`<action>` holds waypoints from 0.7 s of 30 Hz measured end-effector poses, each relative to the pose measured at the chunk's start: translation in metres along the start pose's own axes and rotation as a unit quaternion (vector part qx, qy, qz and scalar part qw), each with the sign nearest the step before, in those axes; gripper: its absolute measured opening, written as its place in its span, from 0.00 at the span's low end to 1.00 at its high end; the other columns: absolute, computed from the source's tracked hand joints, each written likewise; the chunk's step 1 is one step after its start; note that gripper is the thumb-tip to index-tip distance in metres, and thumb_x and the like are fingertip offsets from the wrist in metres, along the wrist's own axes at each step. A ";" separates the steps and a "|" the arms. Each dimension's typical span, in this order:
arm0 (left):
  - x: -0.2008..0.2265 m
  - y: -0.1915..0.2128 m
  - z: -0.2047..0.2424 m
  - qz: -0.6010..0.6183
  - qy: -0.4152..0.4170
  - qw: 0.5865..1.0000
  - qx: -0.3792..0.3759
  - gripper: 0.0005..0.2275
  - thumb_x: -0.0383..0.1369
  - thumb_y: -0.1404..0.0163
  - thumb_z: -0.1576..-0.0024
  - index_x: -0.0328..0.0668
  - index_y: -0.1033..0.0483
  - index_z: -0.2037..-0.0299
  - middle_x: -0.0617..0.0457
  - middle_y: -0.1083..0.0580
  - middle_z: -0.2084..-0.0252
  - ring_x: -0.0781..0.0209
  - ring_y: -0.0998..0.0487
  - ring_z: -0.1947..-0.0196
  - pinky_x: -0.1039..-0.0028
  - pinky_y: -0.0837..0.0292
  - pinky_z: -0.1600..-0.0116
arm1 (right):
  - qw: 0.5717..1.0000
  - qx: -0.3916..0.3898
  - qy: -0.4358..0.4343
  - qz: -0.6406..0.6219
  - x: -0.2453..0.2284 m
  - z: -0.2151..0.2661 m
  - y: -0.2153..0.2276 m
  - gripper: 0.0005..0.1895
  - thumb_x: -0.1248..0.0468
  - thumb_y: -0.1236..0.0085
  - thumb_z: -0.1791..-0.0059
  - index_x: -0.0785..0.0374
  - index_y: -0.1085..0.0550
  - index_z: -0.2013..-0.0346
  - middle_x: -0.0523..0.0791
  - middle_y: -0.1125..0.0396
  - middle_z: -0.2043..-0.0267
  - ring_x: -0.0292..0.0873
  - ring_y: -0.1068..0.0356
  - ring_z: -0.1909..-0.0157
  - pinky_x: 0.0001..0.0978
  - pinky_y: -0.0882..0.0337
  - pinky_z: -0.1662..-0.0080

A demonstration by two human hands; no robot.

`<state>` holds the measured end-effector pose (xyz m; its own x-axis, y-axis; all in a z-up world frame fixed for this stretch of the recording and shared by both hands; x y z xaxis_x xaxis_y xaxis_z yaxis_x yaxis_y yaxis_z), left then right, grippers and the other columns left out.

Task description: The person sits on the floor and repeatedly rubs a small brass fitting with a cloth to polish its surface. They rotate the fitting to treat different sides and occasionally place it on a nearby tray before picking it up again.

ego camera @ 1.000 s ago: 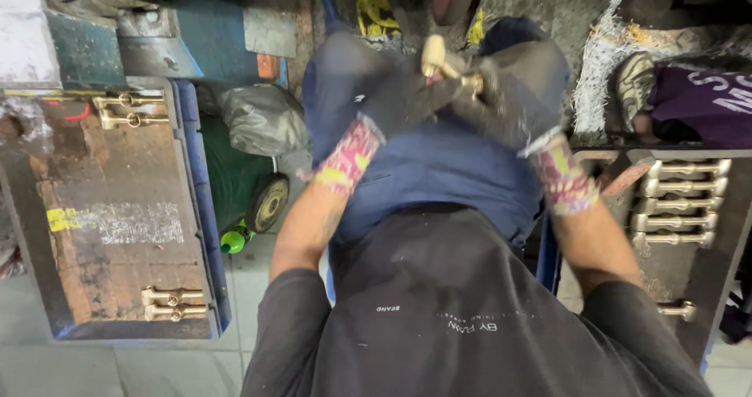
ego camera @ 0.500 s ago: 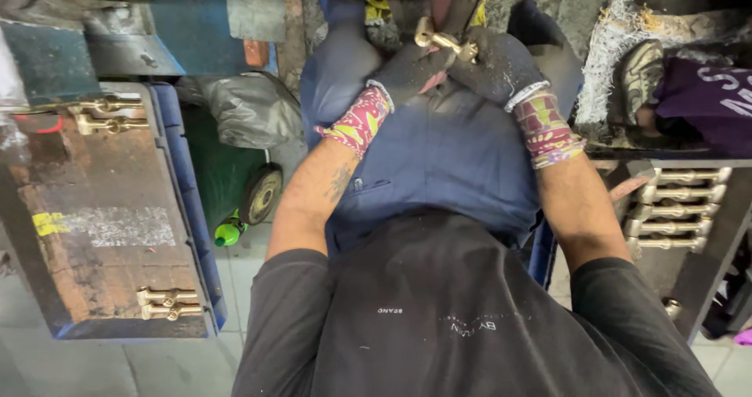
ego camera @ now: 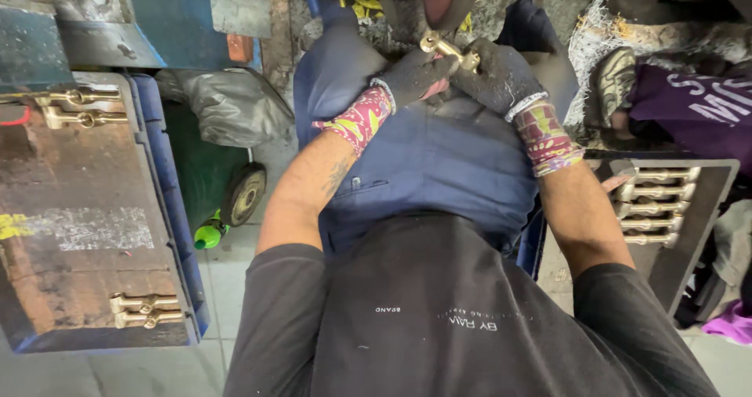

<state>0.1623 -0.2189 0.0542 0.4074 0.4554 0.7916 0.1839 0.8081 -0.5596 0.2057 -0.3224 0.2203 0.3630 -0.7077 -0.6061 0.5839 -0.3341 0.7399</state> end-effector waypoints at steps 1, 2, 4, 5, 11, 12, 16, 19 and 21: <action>-0.003 -0.003 -0.002 0.013 0.009 1.000 -0.004 0.11 0.37 0.47 0.35 0.40 0.29 0.65 0.62 0.36 0.78 0.74 0.39 0.79 0.74 0.41 0.71 | 1.000 0.005 0.011 0.015 0.000 0.002 0.000 0.24 0.48 0.37 0.49 0.67 0.27 0.54 0.58 0.27 0.63 0.62 0.27 0.59 0.50 0.30 0.59; -0.002 -0.005 -0.003 -0.046 -0.017 0.999 -0.001 0.10 0.37 0.47 0.35 0.40 0.28 0.64 0.63 0.34 0.77 0.74 0.37 0.78 0.75 0.39 0.70 | 1.000 0.014 0.015 0.021 0.002 0.004 0.002 0.23 0.48 0.37 0.49 0.67 0.27 0.54 0.58 0.27 0.63 0.62 0.27 0.59 0.50 0.29 0.59; 0.005 -0.007 -0.005 -0.164 -0.070 0.984 0.007 0.09 0.37 0.48 0.34 0.41 0.27 0.63 0.63 0.31 0.76 0.75 0.34 0.76 0.76 0.34 0.68 | 0.999 0.029 0.024 0.032 0.002 0.008 0.004 0.23 0.49 0.36 0.48 0.66 0.27 0.54 0.58 0.28 0.63 0.62 0.26 0.59 0.49 0.29 0.60; 0.002 -0.009 -0.007 -0.130 -0.053 0.990 -0.009 0.10 0.38 0.48 0.34 0.40 0.28 0.63 0.62 0.33 0.77 0.73 0.36 0.77 0.75 0.37 0.70 | 0.999 0.027 0.004 0.035 0.006 0.010 0.004 0.23 0.49 0.36 0.48 0.66 0.27 0.55 0.58 0.28 0.65 0.61 0.26 0.60 0.49 0.29 0.61; 0.037 -0.028 0.004 -0.445 -0.329 0.833 0.000 0.11 0.41 0.53 0.29 0.45 0.23 0.49 0.55 0.29 0.68 0.65 0.29 0.70 0.74 0.32 0.66 | 0.997 0.047 -0.043 0.040 0.007 0.020 0.009 0.22 0.48 0.35 0.48 0.65 0.27 0.56 0.56 0.28 0.69 0.59 0.26 0.64 0.49 0.30 0.63; 0.023 -0.016 -0.006 -0.344 -0.180 0.921 -0.003 0.12 0.42 0.50 0.32 0.41 0.25 0.55 0.56 0.31 0.72 0.66 0.30 0.73 0.73 0.33 0.68 | 0.997 0.055 -0.038 0.047 0.005 0.020 0.010 0.23 0.48 0.35 0.47 0.66 0.27 0.56 0.56 0.28 0.69 0.60 0.26 0.63 0.49 0.30 0.63; 0.013 -0.024 -0.009 -0.263 -0.111 0.958 -0.031 0.14 0.44 0.49 0.37 0.41 0.24 0.56 0.61 0.25 0.71 0.71 0.24 0.72 0.74 0.27 0.68 | 0.994 0.016 -0.108 0.004 0.018 0.020 0.005 0.25 0.48 0.38 0.50 0.65 0.28 0.51 0.56 0.29 0.71 0.58 0.25 0.67 0.49 0.30 0.64; 0.004 -0.013 -0.005 -0.133 -0.013 0.991 -0.002 0.14 0.43 0.46 0.38 0.37 0.25 0.59 0.57 0.27 0.72 0.69 0.29 0.73 0.72 0.29 0.68 | 0.998 0.008 -0.022 0.050 0.008 0.009 0.004 0.26 0.47 0.37 0.49 0.66 0.28 0.51 0.57 0.28 0.66 0.61 0.26 0.61 0.50 0.28 0.61; 0.005 -0.007 0.000 -0.171 -0.019 0.985 0.004 0.14 0.43 0.47 0.36 0.38 0.26 0.61 0.57 0.28 0.73 0.69 0.28 0.73 0.73 0.27 0.67 | 0.998 -0.004 -0.007 0.062 0.008 0.002 0.001 0.26 0.47 0.38 0.48 0.66 0.27 0.51 0.58 0.28 0.65 0.62 0.26 0.60 0.51 0.29 0.59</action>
<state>0.1635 -0.2225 0.0627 0.2894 0.1690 0.9422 0.2976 0.9196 -0.2564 0.2074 -0.3293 0.2170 0.4229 -0.7520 -0.5056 0.5411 -0.2381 0.8066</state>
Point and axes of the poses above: each hand's wrist, its own z-axis away from the middle knuckle, its own y-axis out of the back of the hand, x = y × z, the point moved 7 cm from there along -z, towards the middle knuckle
